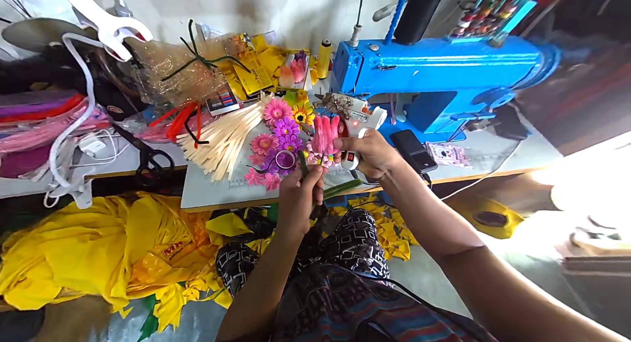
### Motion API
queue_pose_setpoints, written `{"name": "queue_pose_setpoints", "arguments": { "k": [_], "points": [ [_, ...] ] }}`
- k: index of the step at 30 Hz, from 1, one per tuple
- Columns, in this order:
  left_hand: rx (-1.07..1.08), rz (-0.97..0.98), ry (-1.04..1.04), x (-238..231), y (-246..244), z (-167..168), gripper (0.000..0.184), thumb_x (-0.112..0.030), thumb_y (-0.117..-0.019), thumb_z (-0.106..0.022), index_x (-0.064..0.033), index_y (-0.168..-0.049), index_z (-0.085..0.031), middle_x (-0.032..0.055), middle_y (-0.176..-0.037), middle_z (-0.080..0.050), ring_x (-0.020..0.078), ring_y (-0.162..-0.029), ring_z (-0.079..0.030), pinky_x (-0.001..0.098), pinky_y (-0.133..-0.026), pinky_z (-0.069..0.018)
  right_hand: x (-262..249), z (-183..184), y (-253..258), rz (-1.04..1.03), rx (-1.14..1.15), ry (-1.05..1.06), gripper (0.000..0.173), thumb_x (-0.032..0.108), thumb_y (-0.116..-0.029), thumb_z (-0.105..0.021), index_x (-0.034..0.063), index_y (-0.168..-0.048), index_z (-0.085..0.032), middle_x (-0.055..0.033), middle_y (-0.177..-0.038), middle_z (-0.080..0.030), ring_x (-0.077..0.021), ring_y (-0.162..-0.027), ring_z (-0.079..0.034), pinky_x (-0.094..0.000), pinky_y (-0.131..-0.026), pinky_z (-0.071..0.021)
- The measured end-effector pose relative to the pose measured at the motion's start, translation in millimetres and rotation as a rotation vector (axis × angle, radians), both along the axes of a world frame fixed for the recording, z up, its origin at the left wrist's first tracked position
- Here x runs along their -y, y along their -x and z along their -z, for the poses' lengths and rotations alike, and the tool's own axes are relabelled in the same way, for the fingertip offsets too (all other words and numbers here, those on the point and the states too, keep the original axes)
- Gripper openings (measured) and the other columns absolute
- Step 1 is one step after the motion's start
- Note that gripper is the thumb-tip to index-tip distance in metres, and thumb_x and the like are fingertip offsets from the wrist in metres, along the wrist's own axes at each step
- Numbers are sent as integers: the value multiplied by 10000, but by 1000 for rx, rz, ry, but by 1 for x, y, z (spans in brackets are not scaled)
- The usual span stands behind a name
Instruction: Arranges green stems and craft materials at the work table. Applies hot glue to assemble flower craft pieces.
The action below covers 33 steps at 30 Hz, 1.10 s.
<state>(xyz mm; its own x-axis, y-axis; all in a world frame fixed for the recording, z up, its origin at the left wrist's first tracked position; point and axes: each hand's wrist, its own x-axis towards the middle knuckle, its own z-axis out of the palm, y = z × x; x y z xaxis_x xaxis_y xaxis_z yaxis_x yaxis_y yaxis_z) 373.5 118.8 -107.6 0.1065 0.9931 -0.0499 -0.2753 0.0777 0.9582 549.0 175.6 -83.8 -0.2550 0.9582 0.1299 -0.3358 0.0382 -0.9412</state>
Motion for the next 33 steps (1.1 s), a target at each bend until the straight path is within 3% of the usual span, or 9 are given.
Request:
{"name": "queue_pose_setpoints", "arguments": {
  "k": [3,6,9,12,17,21,27,31,33],
  "points": [
    [-473,-352,-503,-3,-6,22,163,-154,-1008,-622,-19,-1008,-712,2,-748,-639,17,-569,-556,183,-532,-490,6,-1,8,85,32,-21,167,-3,-876,-660,92,-1004,-609,-4,-776,-701,-87,-639,-676,-243,-625,-603],
    [-553,-434,-570,-5,-9,26,166,-145,-998,-628,-4,-988,-716,31,-779,-657,31,-601,-558,192,-559,-480,7,2,11,109,26,-78,222,-26,-868,-678,89,-1036,-589,-5,-815,-704,-97,-677,-690,-252,-659,-615],
    [-56,-57,-130,-4,-1,7,156,-88,-1053,-530,-30,-1030,-673,-22,-710,-594,16,-528,-525,148,-504,-473,4,6,5,79,52,-146,242,-33,-855,-678,111,-1033,-598,23,-817,-718,-88,-703,-706,-255,-693,-622],
    [421,269,310,-11,9,-3,238,-173,-1088,-433,-80,-1025,-642,-34,-685,-561,6,-487,-501,128,-459,-458,0,10,-2,18,33,-192,244,-17,-824,-704,133,-1009,-648,31,-819,-729,-68,-706,-697,-239,-678,-609],
    [745,508,451,-10,14,-5,275,-185,-1079,-419,-75,-942,-632,-25,-653,-566,12,-461,-540,131,-461,-505,-2,14,-10,-135,-2,-288,262,86,-814,-784,211,-1033,-713,80,-908,-756,-21,-774,-704,-212,-721,-605],
    [381,268,202,-5,6,-11,275,-156,-1092,-409,-81,-981,-649,-39,-691,-568,5,-510,-507,127,-492,-461,-3,13,-11,-144,1,-306,234,101,-843,-763,223,-1034,-704,85,-894,-755,-25,-745,-701,-214,-689,-600],
    [-223,-297,-473,-7,2,14,96,-97,-994,-642,-26,-998,-707,-38,-766,-659,-4,-578,-582,166,-537,-523,-14,7,-16,57,90,-318,335,140,-876,-756,96,-1158,-581,-53,-1168,-720,-151,-814,-737,-279,-667,-627],
    [-383,-335,-528,-7,-2,21,130,-124,-977,-671,-10,-957,-731,4,-817,-667,11,-616,-597,178,-566,-534,-10,-3,-7,73,181,-414,390,90,-835,-768,83,-1162,-557,0,-1118,-722,-82,-882,-709,-264,-763,-607],
    [-342,-303,-496,-7,-3,21,107,-99,-970,-669,-13,-939,-725,-12,-772,-655,8,-591,-583,176,-548,-521,-10,-6,-3,58,193,-421,343,26,-818,-768,64,-1113,-597,13,-1006,-722,-54,-827,-683,-231,-733,-588]
  ]
}}
